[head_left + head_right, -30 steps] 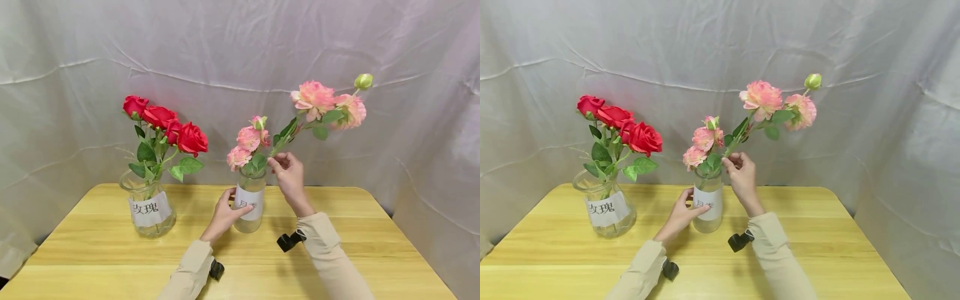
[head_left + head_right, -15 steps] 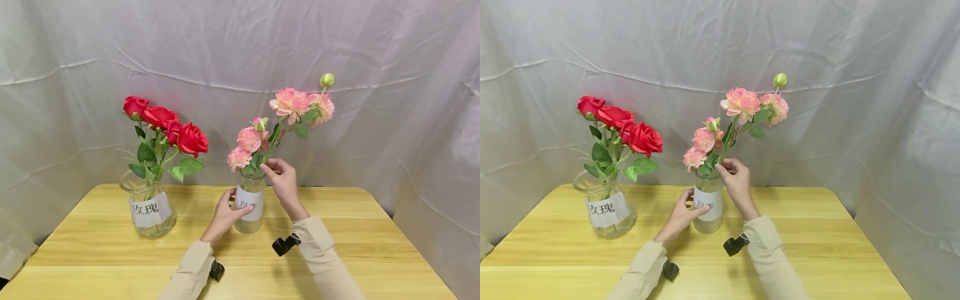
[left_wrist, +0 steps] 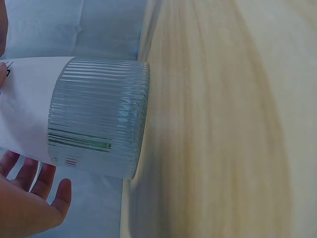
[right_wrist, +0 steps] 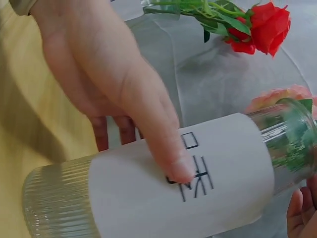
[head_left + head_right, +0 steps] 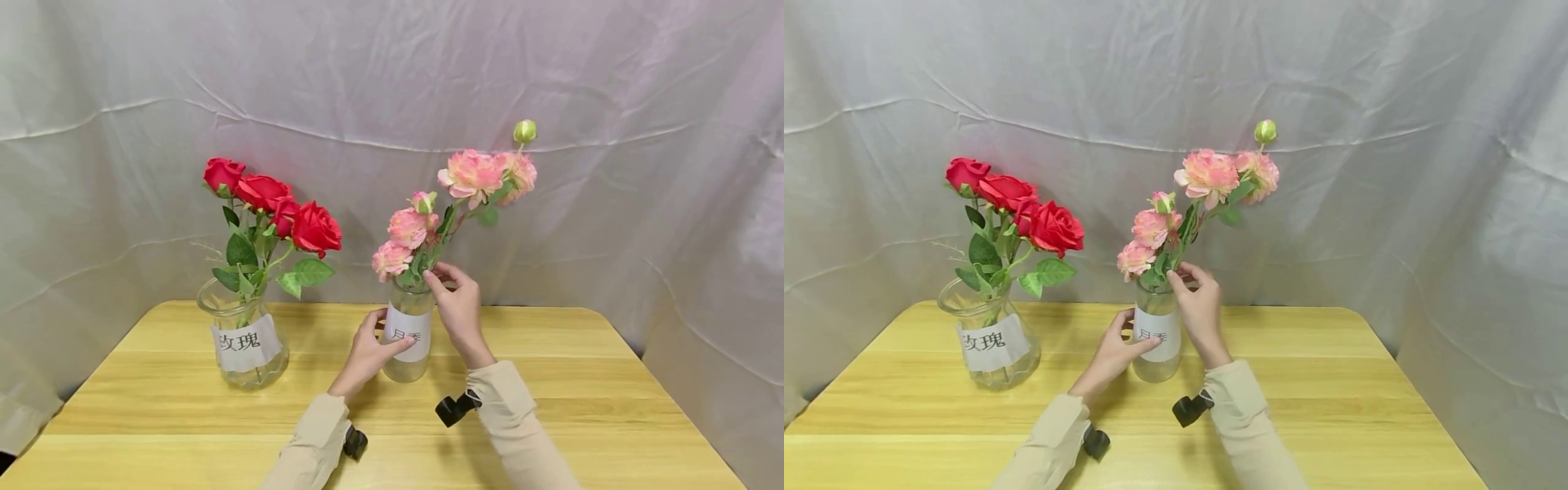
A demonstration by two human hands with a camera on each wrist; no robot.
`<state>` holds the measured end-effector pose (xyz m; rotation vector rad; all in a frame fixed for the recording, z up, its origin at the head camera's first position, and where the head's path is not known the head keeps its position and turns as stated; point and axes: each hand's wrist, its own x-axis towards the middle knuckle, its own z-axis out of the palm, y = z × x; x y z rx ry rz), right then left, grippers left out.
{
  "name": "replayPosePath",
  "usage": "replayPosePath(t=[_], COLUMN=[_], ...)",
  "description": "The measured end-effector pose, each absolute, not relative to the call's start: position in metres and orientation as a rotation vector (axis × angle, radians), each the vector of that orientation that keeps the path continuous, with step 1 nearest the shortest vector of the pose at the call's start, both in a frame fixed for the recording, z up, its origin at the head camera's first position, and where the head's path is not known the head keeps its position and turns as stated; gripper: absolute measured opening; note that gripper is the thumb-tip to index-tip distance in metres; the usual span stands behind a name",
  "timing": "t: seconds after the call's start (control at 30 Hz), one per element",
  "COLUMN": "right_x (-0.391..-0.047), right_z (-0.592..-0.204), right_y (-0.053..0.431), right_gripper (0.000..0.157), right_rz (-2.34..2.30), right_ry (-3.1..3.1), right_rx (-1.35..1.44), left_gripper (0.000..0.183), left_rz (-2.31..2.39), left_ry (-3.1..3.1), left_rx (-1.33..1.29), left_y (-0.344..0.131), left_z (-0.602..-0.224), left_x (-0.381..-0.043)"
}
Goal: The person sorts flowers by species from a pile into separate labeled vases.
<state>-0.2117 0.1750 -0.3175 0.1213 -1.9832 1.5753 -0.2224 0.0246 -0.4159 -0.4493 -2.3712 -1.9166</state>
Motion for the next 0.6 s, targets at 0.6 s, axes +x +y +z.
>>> replayPosePath(t=[0.6], right_x=[-0.194], right_z=[-0.379], right_y=[0.202], right_gripper=[0.034], right_rz=[1.868], right_ry=[-1.955], right_rx=[0.157], left_gripper=[0.069], left_rz=[-1.913], left_ry=[-2.356], left_rx=[-0.455], left_y=[0.024], left_z=[-0.417], left_x=[-0.223])
